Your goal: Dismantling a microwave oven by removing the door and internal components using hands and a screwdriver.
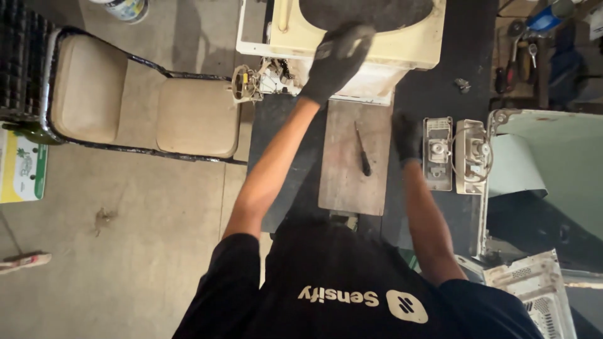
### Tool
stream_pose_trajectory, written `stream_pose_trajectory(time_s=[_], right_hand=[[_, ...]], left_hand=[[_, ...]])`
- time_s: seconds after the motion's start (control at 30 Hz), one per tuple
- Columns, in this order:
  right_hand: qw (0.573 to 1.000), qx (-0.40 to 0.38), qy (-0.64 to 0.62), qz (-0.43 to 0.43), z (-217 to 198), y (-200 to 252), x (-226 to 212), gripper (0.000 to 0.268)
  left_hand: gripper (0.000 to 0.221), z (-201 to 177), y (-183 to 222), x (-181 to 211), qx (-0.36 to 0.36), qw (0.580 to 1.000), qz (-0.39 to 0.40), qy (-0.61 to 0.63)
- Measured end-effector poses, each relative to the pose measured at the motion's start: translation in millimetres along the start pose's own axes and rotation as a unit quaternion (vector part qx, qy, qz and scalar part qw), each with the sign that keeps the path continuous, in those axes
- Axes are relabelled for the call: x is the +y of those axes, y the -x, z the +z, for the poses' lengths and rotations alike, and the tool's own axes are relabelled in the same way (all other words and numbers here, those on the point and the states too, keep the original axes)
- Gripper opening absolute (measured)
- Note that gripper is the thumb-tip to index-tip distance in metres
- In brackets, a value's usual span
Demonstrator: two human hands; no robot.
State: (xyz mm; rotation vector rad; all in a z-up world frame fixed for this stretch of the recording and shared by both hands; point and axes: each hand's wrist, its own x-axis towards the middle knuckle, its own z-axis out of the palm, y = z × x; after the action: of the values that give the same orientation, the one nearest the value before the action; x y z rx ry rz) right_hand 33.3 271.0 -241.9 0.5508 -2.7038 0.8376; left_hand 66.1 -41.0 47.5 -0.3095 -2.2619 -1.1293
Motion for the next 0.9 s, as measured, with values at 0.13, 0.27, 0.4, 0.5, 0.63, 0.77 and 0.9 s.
stream_pose_trajectory(time_s=[0.13,0.27,0.4,0.5,0.63,0.77,0.9], right_hand=[[0.913,0.177,-0.312,0.196,-41.8,-61.2,10.9,0.008],[0.846,0.188,-0.46,0.19,-142.2,-131.4,-85.4,0.033],[0.971,0.116,-0.105,-0.181,-117.6,-168.6,-57.1,0.045],[0.901,0.039,-0.411,0.132,-76.3,-200.3,-41.4,0.059],[0.842,0.071,-0.505,0.176,-77.0,-195.2,-47.0,0.071],[0.697,0.031,-0.662,0.274,-145.6,-176.5,-136.3,0.047],[0.677,0.033,-0.685,0.267,-117.7,-183.1,-91.3,0.045]], left_hand=[[0.026,-49.5,19.7,-15.6,0.129,0.99,-0.037,0.048],[0.031,-99.2,4.3,-40.6,0.274,0.948,-0.12,-0.109],[0.076,-90.5,0.9,-97.7,0.097,0.964,-0.239,-0.066],[0.082,-74.6,-2.3,-117.3,-0.024,0.938,-0.345,-0.02],[0.069,-57.5,3.9,-132.5,0.034,0.954,-0.29,-0.07],[0.072,-58.3,1.7,-94.3,0.032,0.94,-0.326,-0.091],[0.072,-58.7,-0.3,-97.3,0.045,0.938,-0.331,-0.097]])
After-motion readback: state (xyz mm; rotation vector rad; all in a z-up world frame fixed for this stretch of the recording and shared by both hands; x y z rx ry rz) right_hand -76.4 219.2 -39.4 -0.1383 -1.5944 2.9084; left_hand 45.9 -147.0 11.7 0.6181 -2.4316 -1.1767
